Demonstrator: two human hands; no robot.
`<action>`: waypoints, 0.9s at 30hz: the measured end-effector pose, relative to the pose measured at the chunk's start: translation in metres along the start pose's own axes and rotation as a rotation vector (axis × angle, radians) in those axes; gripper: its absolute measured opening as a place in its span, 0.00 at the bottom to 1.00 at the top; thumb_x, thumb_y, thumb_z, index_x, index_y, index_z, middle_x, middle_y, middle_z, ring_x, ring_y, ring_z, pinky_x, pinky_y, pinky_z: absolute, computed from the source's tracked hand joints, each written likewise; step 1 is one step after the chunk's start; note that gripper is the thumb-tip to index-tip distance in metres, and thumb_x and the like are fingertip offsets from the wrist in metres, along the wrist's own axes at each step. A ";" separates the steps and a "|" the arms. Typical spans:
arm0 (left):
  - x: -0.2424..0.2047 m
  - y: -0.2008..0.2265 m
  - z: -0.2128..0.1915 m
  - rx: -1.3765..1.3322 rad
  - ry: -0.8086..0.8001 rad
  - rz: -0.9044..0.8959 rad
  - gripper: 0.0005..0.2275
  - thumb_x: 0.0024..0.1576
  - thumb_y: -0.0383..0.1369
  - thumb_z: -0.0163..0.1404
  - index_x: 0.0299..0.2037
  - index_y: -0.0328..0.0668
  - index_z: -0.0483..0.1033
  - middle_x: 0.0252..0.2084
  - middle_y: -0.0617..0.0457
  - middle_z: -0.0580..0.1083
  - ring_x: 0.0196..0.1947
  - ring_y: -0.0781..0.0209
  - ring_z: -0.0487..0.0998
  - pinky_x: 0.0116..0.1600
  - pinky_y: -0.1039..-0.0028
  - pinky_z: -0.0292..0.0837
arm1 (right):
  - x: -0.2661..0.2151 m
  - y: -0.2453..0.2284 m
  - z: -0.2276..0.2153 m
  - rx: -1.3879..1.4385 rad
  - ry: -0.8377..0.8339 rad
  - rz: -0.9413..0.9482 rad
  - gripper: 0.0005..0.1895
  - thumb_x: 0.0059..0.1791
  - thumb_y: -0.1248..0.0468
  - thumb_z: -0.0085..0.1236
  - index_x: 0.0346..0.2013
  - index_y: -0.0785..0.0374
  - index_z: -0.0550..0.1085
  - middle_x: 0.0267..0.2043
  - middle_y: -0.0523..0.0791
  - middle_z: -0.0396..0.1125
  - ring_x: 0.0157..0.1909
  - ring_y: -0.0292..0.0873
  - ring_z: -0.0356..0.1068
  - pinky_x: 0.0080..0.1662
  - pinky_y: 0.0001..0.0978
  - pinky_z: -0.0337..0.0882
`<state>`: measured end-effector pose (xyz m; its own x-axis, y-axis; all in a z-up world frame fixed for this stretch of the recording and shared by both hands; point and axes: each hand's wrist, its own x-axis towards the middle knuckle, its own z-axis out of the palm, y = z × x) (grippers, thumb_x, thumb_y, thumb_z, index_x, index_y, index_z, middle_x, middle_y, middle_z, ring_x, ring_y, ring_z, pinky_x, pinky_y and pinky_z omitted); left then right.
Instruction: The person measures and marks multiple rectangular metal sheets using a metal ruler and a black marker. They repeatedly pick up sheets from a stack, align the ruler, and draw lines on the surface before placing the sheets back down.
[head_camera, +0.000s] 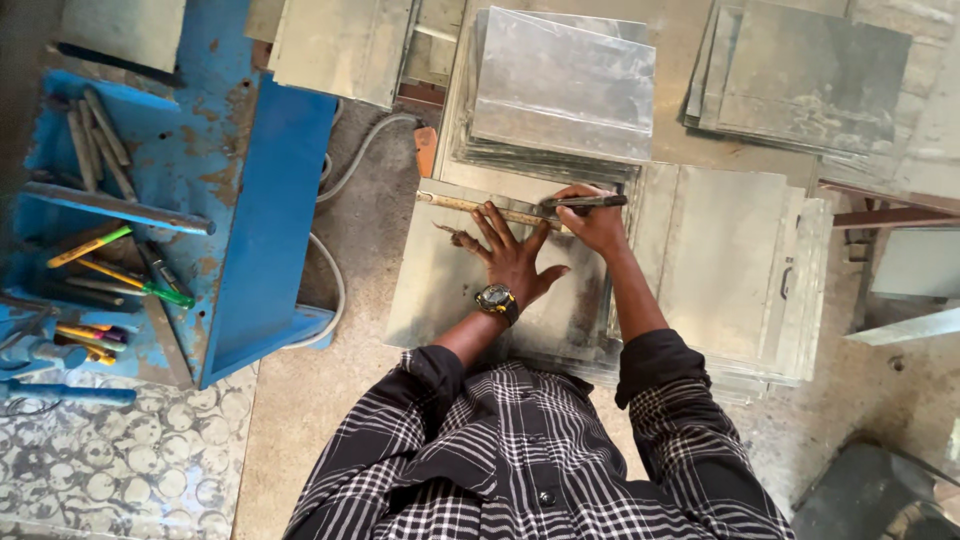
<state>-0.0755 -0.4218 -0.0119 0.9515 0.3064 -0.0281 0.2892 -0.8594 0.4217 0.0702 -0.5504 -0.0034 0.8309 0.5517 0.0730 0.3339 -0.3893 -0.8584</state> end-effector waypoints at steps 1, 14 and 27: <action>0.001 0.000 -0.001 0.008 -0.008 0.001 0.40 0.42 0.65 0.59 0.68 0.75 0.66 0.73 0.16 0.29 0.72 0.13 0.23 0.60 0.13 0.20 | 0.000 0.001 0.001 -0.024 -0.001 0.028 0.10 0.45 0.65 0.64 0.41 0.62 0.80 0.32 0.46 0.74 0.33 0.39 0.72 0.38 0.32 0.72; 0.001 0.000 -0.006 0.033 -0.029 0.031 0.41 0.44 0.65 0.58 0.71 0.75 0.62 0.73 0.14 0.29 0.71 0.12 0.22 0.58 0.12 0.19 | -0.004 0.013 0.008 -0.041 0.011 0.070 0.11 0.43 0.63 0.66 0.38 0.62 0.81 0.31 0.48 0.75 0.33 0.42 0.75 0.38 0.35 0.74; 0.000 -0.005 0.001 0.022 0.017 0.054 0.39 0.46 0.65 0.58 0.70 0.73 0.64 0.73 0.15 0.30 0.72 0.11 0.23 0.59 0.12 0.20 | -0.003 0.010 0.008 -0.081 0.009 0.046 0.11 0.41 0.62 0.66 0.37 0.61 0.81 0.34 0.49 0.75 0.36 0.45 0.76 0.41 0.37 0.75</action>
<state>-0.0770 -0.4183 -0.0145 0.9638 0.2665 0.0096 0.2403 -0.8834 0.4024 0.0675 -0.5506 -0.0163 0.8501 0.5251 0.0393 0.3300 -0.4730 -0.8170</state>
